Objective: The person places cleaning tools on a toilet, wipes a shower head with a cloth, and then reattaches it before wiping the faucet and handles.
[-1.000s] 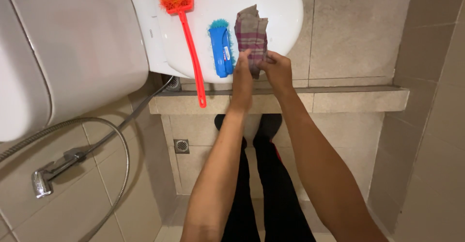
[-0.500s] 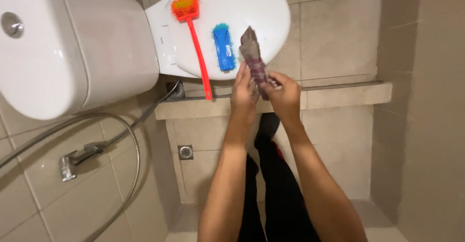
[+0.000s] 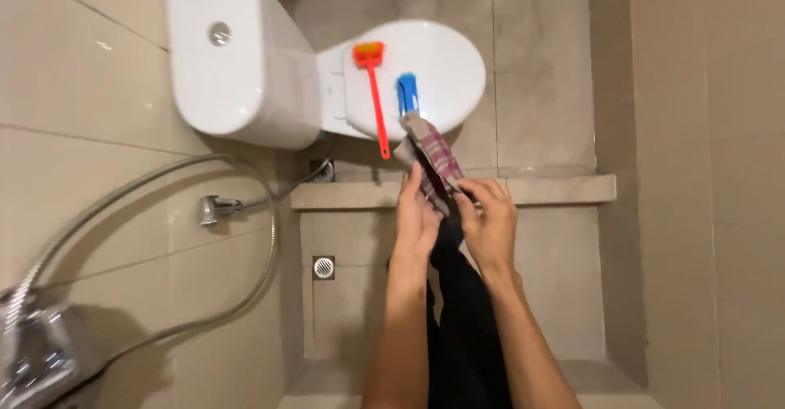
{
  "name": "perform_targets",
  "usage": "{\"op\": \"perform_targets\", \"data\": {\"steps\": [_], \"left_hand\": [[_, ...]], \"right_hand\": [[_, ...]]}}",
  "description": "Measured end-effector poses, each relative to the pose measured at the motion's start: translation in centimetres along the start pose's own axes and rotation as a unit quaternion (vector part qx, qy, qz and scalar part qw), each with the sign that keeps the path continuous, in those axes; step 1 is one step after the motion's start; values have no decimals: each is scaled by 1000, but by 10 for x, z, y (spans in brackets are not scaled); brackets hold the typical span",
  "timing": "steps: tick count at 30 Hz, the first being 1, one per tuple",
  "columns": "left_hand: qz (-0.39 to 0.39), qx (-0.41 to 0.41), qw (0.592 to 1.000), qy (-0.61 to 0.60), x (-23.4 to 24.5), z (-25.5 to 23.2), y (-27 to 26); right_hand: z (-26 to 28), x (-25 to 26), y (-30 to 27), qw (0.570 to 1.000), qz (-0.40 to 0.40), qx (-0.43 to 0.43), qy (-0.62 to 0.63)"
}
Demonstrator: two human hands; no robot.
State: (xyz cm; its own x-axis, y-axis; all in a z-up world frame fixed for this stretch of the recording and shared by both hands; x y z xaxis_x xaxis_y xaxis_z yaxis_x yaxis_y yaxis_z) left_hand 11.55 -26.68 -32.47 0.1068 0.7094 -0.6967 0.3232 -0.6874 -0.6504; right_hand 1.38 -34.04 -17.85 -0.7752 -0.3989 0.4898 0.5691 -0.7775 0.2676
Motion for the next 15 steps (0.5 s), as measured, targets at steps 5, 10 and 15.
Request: {"op": "perform_targets", "data": {"steps": [5,10,15], "left_hand": [[22,40,999,-10,-21,-12,-51],[75,-2,997,-2,-28,-33,-69],[159,-55,984,-66,-77,-61,-134]], "right_hand": [[64,37,-7,997,-17,42,64],[113,60,-22,987,44,148,39],[152,59,-20,955,80,283,26]]}}
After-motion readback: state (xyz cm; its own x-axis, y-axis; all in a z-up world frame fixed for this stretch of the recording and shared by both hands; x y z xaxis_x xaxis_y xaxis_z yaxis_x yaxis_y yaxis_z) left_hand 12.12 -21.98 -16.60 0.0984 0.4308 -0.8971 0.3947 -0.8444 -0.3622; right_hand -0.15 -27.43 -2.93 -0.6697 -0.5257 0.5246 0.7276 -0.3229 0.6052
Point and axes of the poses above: each hand's wrist, its own y-axis towards the middle knuckle, its own x-axis out of the back of the hand, z = x × y, the point moved 8 cm from there along y, towards the middle knuckle, and after that the axes turned 11 degrees about x, right-handed, at the moved point
